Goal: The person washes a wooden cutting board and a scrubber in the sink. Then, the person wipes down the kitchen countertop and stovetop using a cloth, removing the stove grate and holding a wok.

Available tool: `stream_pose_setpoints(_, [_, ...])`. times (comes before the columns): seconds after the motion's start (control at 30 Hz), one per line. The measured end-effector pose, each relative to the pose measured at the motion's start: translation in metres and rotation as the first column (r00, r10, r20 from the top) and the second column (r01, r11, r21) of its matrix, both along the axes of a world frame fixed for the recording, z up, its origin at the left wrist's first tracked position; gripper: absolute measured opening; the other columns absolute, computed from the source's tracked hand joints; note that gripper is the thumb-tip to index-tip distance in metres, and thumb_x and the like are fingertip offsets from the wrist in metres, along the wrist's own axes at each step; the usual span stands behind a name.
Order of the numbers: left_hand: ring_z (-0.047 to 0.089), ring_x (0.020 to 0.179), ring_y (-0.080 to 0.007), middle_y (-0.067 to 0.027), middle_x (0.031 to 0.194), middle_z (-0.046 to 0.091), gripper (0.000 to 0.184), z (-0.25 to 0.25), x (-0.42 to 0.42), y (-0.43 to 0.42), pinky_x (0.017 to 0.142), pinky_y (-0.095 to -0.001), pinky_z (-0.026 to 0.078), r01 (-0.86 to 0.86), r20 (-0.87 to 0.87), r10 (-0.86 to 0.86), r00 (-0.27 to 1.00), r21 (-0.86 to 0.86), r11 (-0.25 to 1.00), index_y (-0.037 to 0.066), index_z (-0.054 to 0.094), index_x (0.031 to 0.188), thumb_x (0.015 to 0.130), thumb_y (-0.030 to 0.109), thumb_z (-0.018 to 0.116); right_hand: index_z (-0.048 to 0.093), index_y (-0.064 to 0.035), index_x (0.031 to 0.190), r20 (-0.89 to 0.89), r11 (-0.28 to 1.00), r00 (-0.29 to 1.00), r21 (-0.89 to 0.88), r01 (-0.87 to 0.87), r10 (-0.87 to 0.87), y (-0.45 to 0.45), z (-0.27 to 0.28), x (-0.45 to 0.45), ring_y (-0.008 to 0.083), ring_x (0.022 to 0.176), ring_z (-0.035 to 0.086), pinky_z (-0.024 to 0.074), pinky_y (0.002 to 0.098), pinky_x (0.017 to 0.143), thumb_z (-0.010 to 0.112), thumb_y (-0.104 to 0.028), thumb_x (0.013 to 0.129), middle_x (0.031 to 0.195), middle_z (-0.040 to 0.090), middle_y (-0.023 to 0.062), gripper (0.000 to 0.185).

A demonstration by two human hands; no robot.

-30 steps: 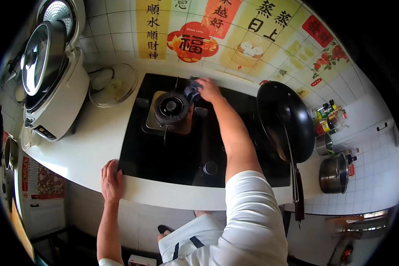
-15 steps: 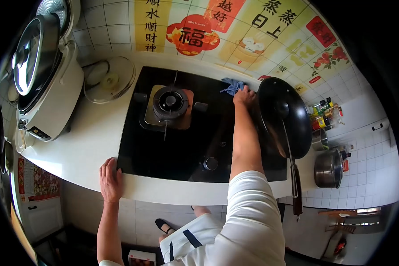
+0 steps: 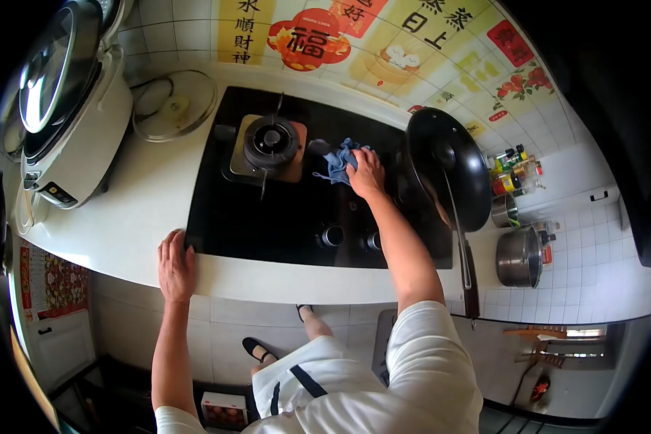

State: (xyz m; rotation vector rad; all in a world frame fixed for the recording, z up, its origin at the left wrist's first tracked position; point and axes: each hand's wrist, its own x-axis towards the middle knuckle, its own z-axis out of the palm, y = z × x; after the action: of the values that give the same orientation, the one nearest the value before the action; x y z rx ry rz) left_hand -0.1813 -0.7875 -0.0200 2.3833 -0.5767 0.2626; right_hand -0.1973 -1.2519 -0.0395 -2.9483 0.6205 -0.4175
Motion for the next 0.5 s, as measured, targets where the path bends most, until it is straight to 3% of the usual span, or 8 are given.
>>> stream_pose_setpoints(0.1, [0.047,0.104,-0.0335,-0.0162,0.112,0.051,0.034,-0.003,-0.002,0.001,0.093,-0.0411,0.036,-0.027,-0.033,0.027,0.999,-0.017,0.999,0.001,0.048,0.110,0.078,0.007,0.055,0.041,-0.0215,0.123,-0.101,0.996,0.991,0.035,0.088,-0.084,-0.009,-0.002,0.040,0.0325,0.128,0.025,0.0290,0.0574,0.095,0.054,-0.038,0.081,0.134,0.034,0.0082,0.046])
stream_pose_setpoints(0.23, [0.048,0.103,-0.0342,-0.0165,0.111,0.052,0.032,0.001,0.003,-0.001,0.093,-0.0416,0.036,-0.025,0.006,0.025,1.000,-0.025,0.999,0.000,0.049,0.109,0.078,0.006,0.055,0.045,-0.0214,0.121,-0.130,1.000,0.991,0.017,-0.008,0.010,-0.014,0.002,0.109,0.0301,0.128,0.027,0.0270,0.0578,0.096,0.051,-0.040,0.083,0.134,0.035,0.0078,0.043])
stream_pose_setpoints(0.3, [0.048,0.103,-0.0345,-0.0166,0.111,0.052,0.032,0.001,0.001,0.000,0.092,-0.0418,0.036,-0.020,0.012,0.020,1.000,-0.016,1.000,0.000,0.049,0.109,0.078,0.006,0.055,0.055,-0.0141,0.111,-0.094,0.998,0.994,0.003,-0.061,0.061,-0.031,0.013,0.126,0.0324,0.108,0.047,0.0350,0.0480,0.092,0.051,-0.039,0.083,0.109,0.056,0.0130,0.038])
stream_pose_setpoints(0.37, [0.048,0.102,-0.0351,-0.0167,0.110,0.052,0.031,0.002,0.001,0.000,0.092,-0.0420,0.036,-0.012,0.008,0.012,1.000,-0.038,0.999,0.000,0.049,0.109,0.079,0.006,0.054,0.056,-0.0074,0.109,0.189,0.985,0.982,0.173,-0.003,-0.030,-0.041,0.024,0.126,0.0326,0.098,0.053,0.0393,0.0413,0.088,0.050,-0.037,0.085,0.102,0.060,0.0126,0.038])
stream_pose_setpoints(0.4, [0.048,0.102,-0.0351,-0.0167,0.110,0.052,0.031,0.001,0.001,0.000,0.092,-0.0420,0.036,-0.012,0.006,0.012,1.000,-0.042,0.999,0.000,0.049,0.109,0.079,0.006,0.054,0.055,-0.0051,0.110,0.370,0.838,0.923,0.533,-0.120,-0.103,-0.029,0.039,0.116,0.0310,0.099,0.054,0.0396,0.0392,0.088,0.050,-0.036,0.086,0.105,0.059,0.0113,0.039])
stream_pose_setpoints(0.43, [0.048,0.101,-0.0353,-0.0167,0.110,0.052,0.031,0.000,0.001,0.000,0.092,-0.0420,0.036,-0.017,0.015,0.017,1.000,-0.039,0.999,0.000,0.049,0.108,0.079,0.006,0.054,0.054,-0.0028,0.110,0.494,0.564,0.834,0.772,-0.293,-0.244,-0.016,0.057,0.103,0.0294,0.100,0.054,0.0400,0.0371,0.088,0.049,-0.034,0.087,0.109,0.058,0.0101,0.040])
stream_pose_setpoints(0.47, [0.048,0.100,-0.0354,-0.0166,0.110,0.052,0.030,-0.001,0.001,0.000,0.091,-0.0419,0.037,-0.020,0.025,0.021,0.999,-0.037,0.999,0.000,0.049,0.108,0.079,0.006,0.053,0.054,-0.0045,0.113,0.525,0.385,0.750,0.840,-0.382,-0.401,-0.010,0.070,0.096,0.0269,0.099,0.055,0.0419,0.0373,0.088,0.048,-0.037,0.088,0.112,0.058,0.0085,0.042])
stream_pose_setpoints(0.5, [0.048,0.100,-0.0354,-0.0166,0.110,0.052,0.030,-0.001,0.001,-0.001,0.091,-0.0419,0.037,-0.018,0.026,0.019,0.999,-0.045,0.999,0.000,0.049,0.108,0.079,0.006,0.053,0.054,-0.0045,0.113,0.529,0.392,0.749,0.837,-0.382,-0.399,-0.006,0.082,0.087,0.0269,0.099,0.055,0.0419,0.0373,0.088,0.048,-0.037,0.088,0.112,0.058,0.0085,0.042])
